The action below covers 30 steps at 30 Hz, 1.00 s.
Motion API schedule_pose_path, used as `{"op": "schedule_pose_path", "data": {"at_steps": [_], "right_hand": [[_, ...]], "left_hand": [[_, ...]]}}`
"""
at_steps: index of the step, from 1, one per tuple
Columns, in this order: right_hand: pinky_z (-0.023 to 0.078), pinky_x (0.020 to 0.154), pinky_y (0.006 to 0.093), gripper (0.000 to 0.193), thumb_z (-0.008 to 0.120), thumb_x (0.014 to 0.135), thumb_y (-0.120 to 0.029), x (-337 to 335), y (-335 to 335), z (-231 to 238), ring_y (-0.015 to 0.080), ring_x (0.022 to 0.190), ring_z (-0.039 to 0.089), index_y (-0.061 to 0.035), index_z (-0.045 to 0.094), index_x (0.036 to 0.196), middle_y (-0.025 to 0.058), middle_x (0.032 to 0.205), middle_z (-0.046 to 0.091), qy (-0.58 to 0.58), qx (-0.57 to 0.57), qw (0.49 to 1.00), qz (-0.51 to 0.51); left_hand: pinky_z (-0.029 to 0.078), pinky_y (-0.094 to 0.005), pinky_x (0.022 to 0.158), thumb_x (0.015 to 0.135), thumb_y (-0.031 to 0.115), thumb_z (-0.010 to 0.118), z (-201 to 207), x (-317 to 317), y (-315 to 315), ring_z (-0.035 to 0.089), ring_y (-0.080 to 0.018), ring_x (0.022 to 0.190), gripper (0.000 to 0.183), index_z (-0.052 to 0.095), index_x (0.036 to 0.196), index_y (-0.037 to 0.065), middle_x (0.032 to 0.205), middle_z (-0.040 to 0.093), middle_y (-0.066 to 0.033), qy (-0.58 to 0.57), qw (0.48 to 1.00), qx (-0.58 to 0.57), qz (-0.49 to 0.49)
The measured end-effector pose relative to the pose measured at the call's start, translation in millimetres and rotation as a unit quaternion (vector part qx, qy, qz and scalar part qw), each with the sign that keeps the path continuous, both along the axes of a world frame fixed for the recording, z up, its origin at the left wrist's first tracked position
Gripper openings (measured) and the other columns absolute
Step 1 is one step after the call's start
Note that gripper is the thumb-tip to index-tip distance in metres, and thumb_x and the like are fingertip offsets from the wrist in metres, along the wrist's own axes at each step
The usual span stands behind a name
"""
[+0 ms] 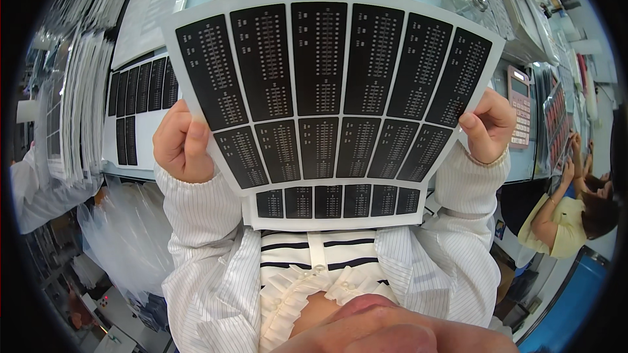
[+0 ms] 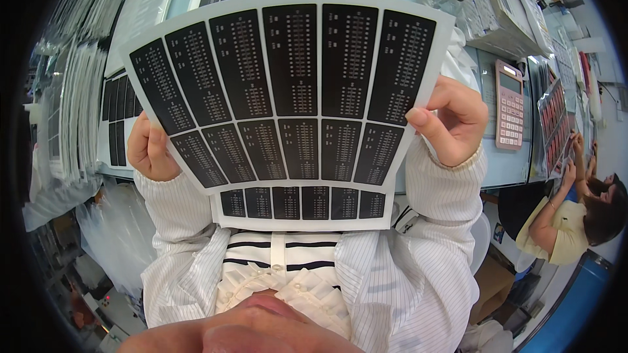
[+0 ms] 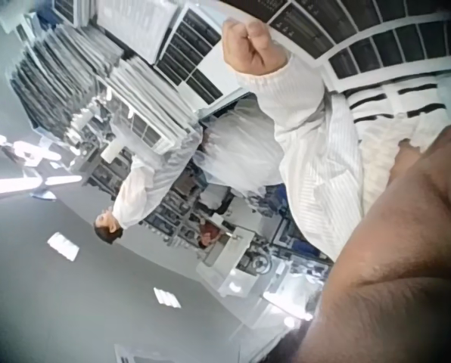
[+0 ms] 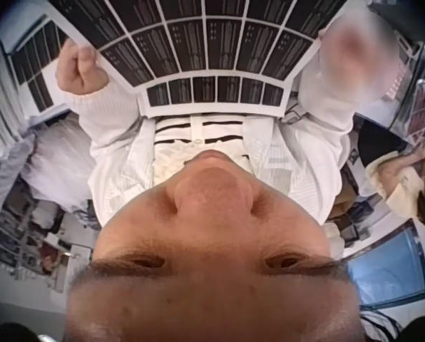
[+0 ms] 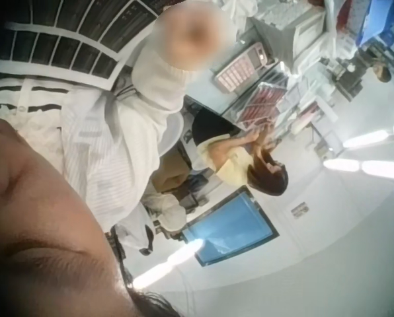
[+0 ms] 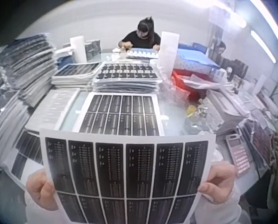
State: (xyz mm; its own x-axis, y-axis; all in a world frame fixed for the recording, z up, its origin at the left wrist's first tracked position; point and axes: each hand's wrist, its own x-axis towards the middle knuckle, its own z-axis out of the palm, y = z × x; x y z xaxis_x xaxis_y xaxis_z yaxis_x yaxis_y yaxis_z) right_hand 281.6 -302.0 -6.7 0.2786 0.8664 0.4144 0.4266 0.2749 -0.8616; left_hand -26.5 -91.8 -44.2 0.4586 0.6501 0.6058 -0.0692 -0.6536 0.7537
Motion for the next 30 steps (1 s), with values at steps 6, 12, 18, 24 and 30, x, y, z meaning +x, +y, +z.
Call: {"op": "schedule_pose_path", "data": {"at_steps": [6, 12, 18, 24, 30], "right_hand": [[0.036, 0.059, 0.0233, 0.021, 0.062, 0.078, -0.012, -0.7, 0.0, 0.5, 0.0108, 0.062, 0.048, -0.0004, 0.050, 0.066, 0.0052, 0.070, 0.056, 0.003, -0.001, 1.000, 0.004], [0.039, 0.054, 0.0228, 0.017, 0.064, 0.075, -0.010, -0.3, 2.4, 1.0, 0.0125, 0.057, 0.053, 0.0008, 0.055, 0.065, 0.0111, 0.067, 0.060, 0.011, 0.024, 1.000, -0.001], [0.039, 0.054, 0.0230, 0.017, 0.064, 0.075, -0.010, -0.2, 3.3, -0.7, 0.0125, 0.057, 0.054, 0.0009, 0.055, 0.065, 0.0111, 0.067, 0.060, 0.008, 0.026, 1.000, -0.001], [0.038, 0.053, 0.0227, 0.017, 0.065, 0.074, -0.009, -0.7, 3.4, -0.7, 0.0121, 0.056, 0.053, 0.0008, 0.055, 0.065, 0.0107, 0.066, 0.060, 0.008, 0.026, 1.000, -0.005], [0.037, 0.052, 0.0225, 0.016, 0.065, 0.073, -0.008, -0.1, 3.1, -1.3, 0.0118, 0.054, 0.052, 0.0003, 0.055, 0.063, 0.0098, 0.064, 0.059, 0.015, 0.021, 1.000, -0.010]], "left_hand": [[0.029, -0.0224, 0.046, 0.083, 0.009, 0.049, -2.5, 0.2, 0.7, 0.039, -0.0096, 0.050, 0.024, 0.048, 0.063, -0.003, 0.060, 0.051, -0.0074, -0.010, 1.000, 0.004, 0.000], [0.031, -0.0215, 0.047, 0.084, 0.009, 0.048, -3.0, 0.8, 0.7, 0.042, -0.0097, 0.052, 0.023, 0.048, 0.065, -0.003, 0.065, 0.055, -0.0097, -0.010, 1.000, 0.009, -0.009], [0.033, -0.0211, 0.048, 0.085, 0.008, 0.046, -3.2, -0.5, 1.1, 0.043, -0.0099, 0.053, 0.022, 0.048, 0.066, -0.003, 0.068, 0.056, -0.0111, -0.011, 1.000, 0.009, -0.014], [0.033, -0.0212, 0.049, 0.085, 0.007, 0.045, -4.1, -1.3, 1.8, 0.043, -0.0097, 0.053, 0.022, 0.047, 0.065, -0.003, 0.068, 0.056, -0.0110, -0.010, 1.000, 0.006, -0.016], [0.033, -0.0212, 0.049, 0.085, 0.005, 0.044, -2.0, -2.1, 1.4, 0.043, -0.0098, 0.053, 0.021, 0.047, 0.065, -0.003, 0.068, 0.056, -0.0114, -0.002, 1.000, 0.002, -0.026]]}}
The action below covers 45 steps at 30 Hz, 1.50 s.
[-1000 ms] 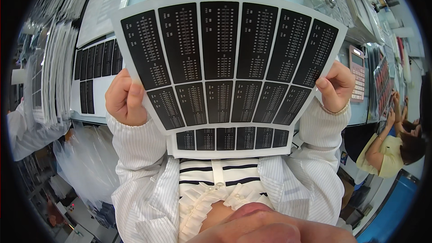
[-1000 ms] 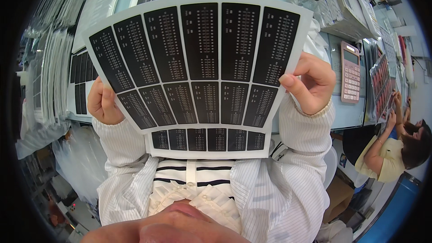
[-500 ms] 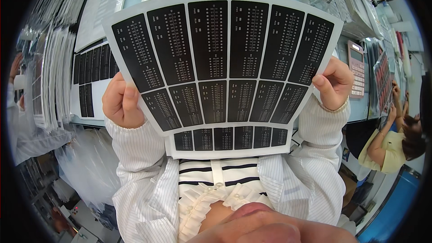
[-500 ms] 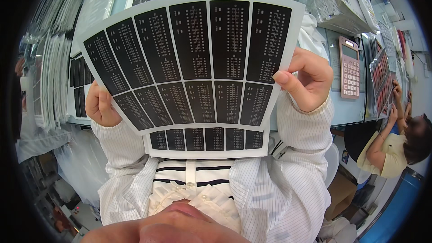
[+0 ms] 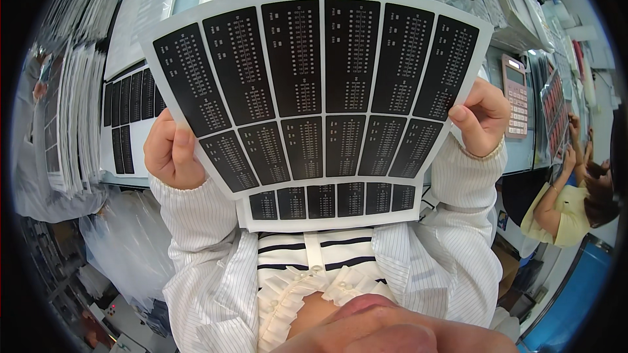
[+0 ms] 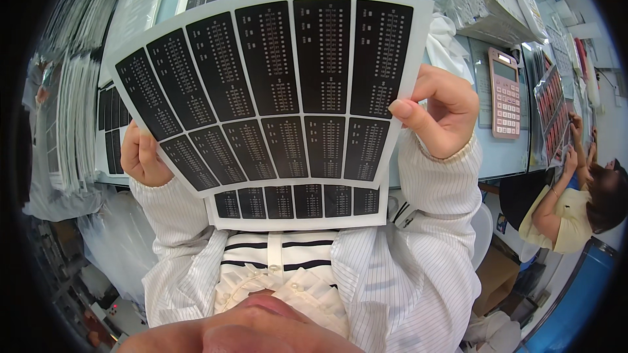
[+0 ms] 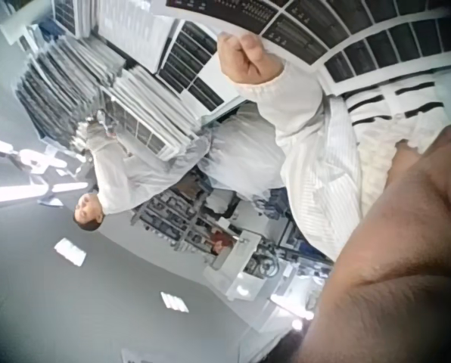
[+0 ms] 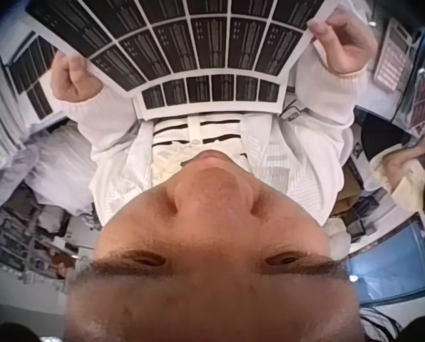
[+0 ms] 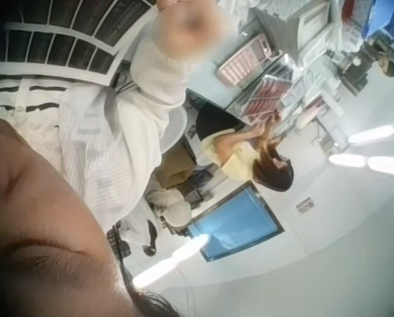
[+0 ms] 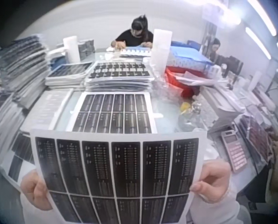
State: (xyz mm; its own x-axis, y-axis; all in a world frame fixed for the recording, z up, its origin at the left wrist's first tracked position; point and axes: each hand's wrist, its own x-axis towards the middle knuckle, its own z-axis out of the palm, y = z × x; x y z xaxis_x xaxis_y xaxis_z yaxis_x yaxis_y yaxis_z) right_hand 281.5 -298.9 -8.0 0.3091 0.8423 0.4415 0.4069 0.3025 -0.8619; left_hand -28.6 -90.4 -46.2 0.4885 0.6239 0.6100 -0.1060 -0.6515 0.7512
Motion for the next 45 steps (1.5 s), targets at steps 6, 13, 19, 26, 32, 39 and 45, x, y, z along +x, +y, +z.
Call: {"op": "schedule_pose_path", "data": {"at_steps": [6, 13, 19, 26, 32, 39, 45], "right_hand": [[0.036, 0.050, 0.0225, 0.017, 0.065, 0.073, -0.008, 3.3, -3.5, 0.0, 0.0112, 0.052, 0.050, -0.0006, 0.055, 0.061, 0.0078, 0.059, 0.057, -0.008, -0.005, 1.000, -0.003], [0.037, 0.055, 0.0232, 0.022, 0.064, 0.077, -0.014, 5.3, -5.7, 0.8, 0.0118, 0.060, 0.051, 0.0006, 0.053, 0.066, 0.0077, 0.070, 0.058, -0.033, -0.036, 0.999, 0.019], [0.037, 0.055, 0.0232, 0.022, 0.064, 0.077, -0.015, 3.9, -5.3, 0.6, 0.0119, 0.059, 0.051, 0.0006, 0.053, 0.066, 0.0078, 0.069, 0.058, -0.033, -0.036, 0.999, 0.016], [0.037, 0.055, 0.0229, 0.021, 0.064, 0.077, -0.013, 5.8, -5.8, 0.4, 0.0119, 0.059, 0.051, 0.0005, 0.054, 0.065, 0.0083, 0.070, 0.058, -0.028, -0.033, 0.999, 0.019], [0.038, 0.055, 0.0230, 0.021, 0.065, 0.075, -0.012, 3.8, -5.6, 2.0, 0.0122, 0.059, 0.052, 0.0007, 0.053, 0.064, 0.0089, 0.068, 0.058, -0.013, -0.039, 0.999, 0.011], [0.035, 0.048, 0.0220, 0.014, 0.066, 0.072, -0.007, 2.4, -0.6, -0.7, 0.0108, 0.050, 0.049, -0.0010, 0.057, 0.063, 0.0049, 0.057, 0.056, -0.003, -0.004, 1.000, 0.011], [0.036, 0.050, 0.0226, 0.018, 0.064, 0.074, -0.006, 3.1, -2.3, 2.8, 0.0123, 0.053, 0.050, 0.0009, 0.054, 0.061, 0.0099, 0.062, 0.058, -0.019, -0.019, 0.999, 0.017]], "left_hand": [[0.035, -0.0212, 0.050, 0.085, 0.003, 0.041, -1.1, 1.9, 0.6, 0.045, -0.0101, 0.054, 0.021, 0.047, 0.066, -0.003, 0.070, 0.057, -0.0128, -0.006, 1.000, 0.022, 0.001], [0.038, -0.0218, 0.052, 0.086, 0.004, 0.040, -2.5, -1.4, 3.4, 0.048, -0.0102, 0.055, 0.020, 0.048, 0.069, -0.003, 0.073, 0.059, -0.0145, 0.000, 1.000, 0.014, -0.027], [0.039, -0.0216, 0.052, 0.086, 0.005, 0.040, -3.5, -1.5, 3.5, 0.049, -0.0109, 0.055, 0.020, 0.048, 0.070, -0.003, 0.074, 0.059, -0.0152, 0.000, 1.000, 0.019, -0.013], [0.038, -0.0219, 0.052, 0.086, 0.006, 0.040, -1.9, 0.7, 1.6, 0.049, -0.0110, 0.055, 0.021, 0.049, 0.069, -0.003, 0.072, 0.059, -0.0141, 0.000, 1.000, 0.024, -0.004], [0.037, -0.0215, 0.051, 0.086, 0.006, 0.039, -0.9, 1.5, 0.4, 0.047, -0.0101, 0.055, 0.022, 0.048, 0.068, -0.003, 0.071, 0.057, -0.0127, -0.005, 1.000, 0.019, -0.009], [0.039, -0.0218, 0.057, 0.088, 0.008, 0.039, -2.3, -0.3, 0.8, 0.050, -0.0124, 0.060, 0.024, 0.048, 0.068, -0.004, 0.079, 0.059, -0.0158, -0.010, 1.000, 0.002, -0.012], [0.037, -0.0209, 0.069, 0.088, 0.009, 0.039, -1.6, -7.8, 2.5, 0.051, -0.0124, 0.073, 0.022, 0.052, 0.078, -0.006, 0.088, 0.057, -0.0121, 0.031, 0.999, 0.011, -0.028]]}}
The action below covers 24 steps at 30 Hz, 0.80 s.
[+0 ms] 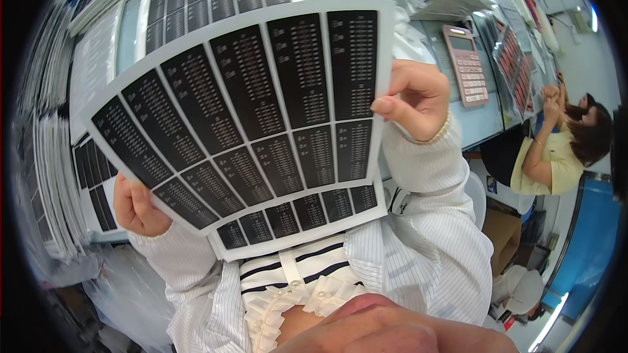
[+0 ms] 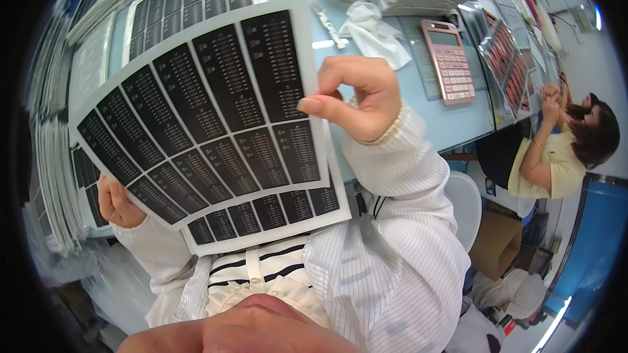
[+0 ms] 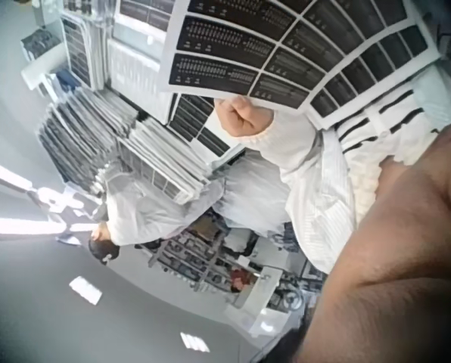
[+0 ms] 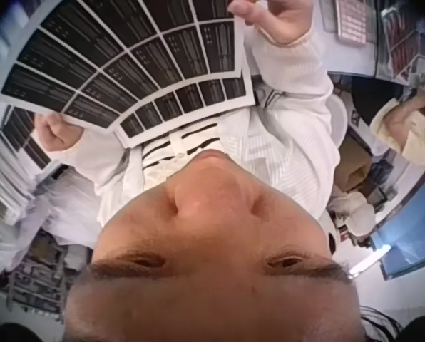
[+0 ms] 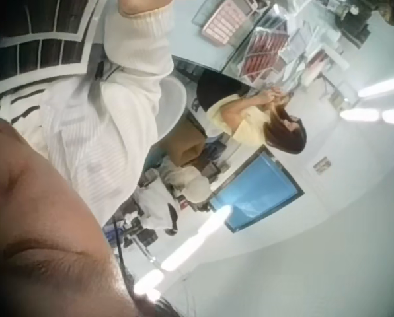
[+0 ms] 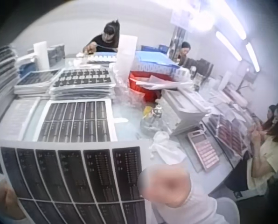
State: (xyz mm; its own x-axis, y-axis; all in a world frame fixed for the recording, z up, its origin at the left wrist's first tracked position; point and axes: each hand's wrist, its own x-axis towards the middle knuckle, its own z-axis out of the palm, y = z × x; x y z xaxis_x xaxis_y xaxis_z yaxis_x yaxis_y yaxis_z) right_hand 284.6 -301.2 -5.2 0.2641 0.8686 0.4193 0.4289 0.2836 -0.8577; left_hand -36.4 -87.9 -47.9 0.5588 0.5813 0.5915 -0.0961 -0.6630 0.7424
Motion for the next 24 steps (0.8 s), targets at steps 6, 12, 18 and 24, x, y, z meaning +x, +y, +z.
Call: {"op": "schedule_pose_path", "data": {"at_steps": [6, 12, 18, 24], "right_hand": [[0.034, 0.048, 0.0233, 0.015, 0.067, 0.070, -0.005, 1, 0, -1, 0.0116, 0.050, 0.048, -0.0012, 0.056, 0.060, 0.0054, 0.055, 0.055, 0.016, 0.015, 1.000, -0.009], [0.032, 0.045, 0.0230, 0.020, 0.068, 0.071, -0.006, -1, 0, 1, 0.0100, 0.048, 0.043, -0.0019, 0.052, 0.059, 0.0032, 0.056, 0.051, 0.031, 0.015, 0.999, -0.013], [0.031, 0.045, 0.0231, 0.023, 0.068, 0.072, -0.008, -3, -2, 0, 0.0091, 0.047, 0.042, -0.0021, 0.050, 0.059, 0.0027, 0.055, 0.049, 0.050, 0.013, 0.999, -0.006], [0.031, 0.045, 0.0226, 0.022, 0.068, 0.072, -0.007, -4, -2, 0, 0.0090, 0.047, 0.042, -0.0024, 0.050, 0.059, 0.0028, 0.056, 0.050, 0.048, 0.017, 0.999, 0.005]], "left_hand": [[0.036, -0.0221, 0.070, 0.085, 0.012, 0.043, -2, 6, -8, 0.047, -0.0125, 0.072, 0.022, 0.052, 0.077, -0.006, 0.083, 0.056, -0.0089, -0.031, 0.993, -0.066, 0.090], [0.037, -0.0249, 0.072, 0.089, 0.011, 0.037, 0, 6, -5, 0.050, -0.0160, 0.076, 0.025, 0.054, 0.085, -0.008, 0.089, 0.056, -0.0120, -0.007, 0.998, -0.040, 0.050], [0.038, -0.0233, 0.071, 0.090, 0.014, 0.037, -5, 2, -2, 0.052, -0.0153, 0.075, 0.029, 0.054, 0.089, -0.009, 0.087, 0.057, -0.0120, 0.000, 0.997, -0.036, 0.064], [0.036, -0.0222, 0.067, 0.089, 0.012, 0.035, -2, 6, 0, 0.048, -0.0140, 0.069, 0.025, 0.052, 0.079, -0.004, 0.079, 0.055, -0.0096, -0.006, 0.999, 0.019, 0.028]]}}
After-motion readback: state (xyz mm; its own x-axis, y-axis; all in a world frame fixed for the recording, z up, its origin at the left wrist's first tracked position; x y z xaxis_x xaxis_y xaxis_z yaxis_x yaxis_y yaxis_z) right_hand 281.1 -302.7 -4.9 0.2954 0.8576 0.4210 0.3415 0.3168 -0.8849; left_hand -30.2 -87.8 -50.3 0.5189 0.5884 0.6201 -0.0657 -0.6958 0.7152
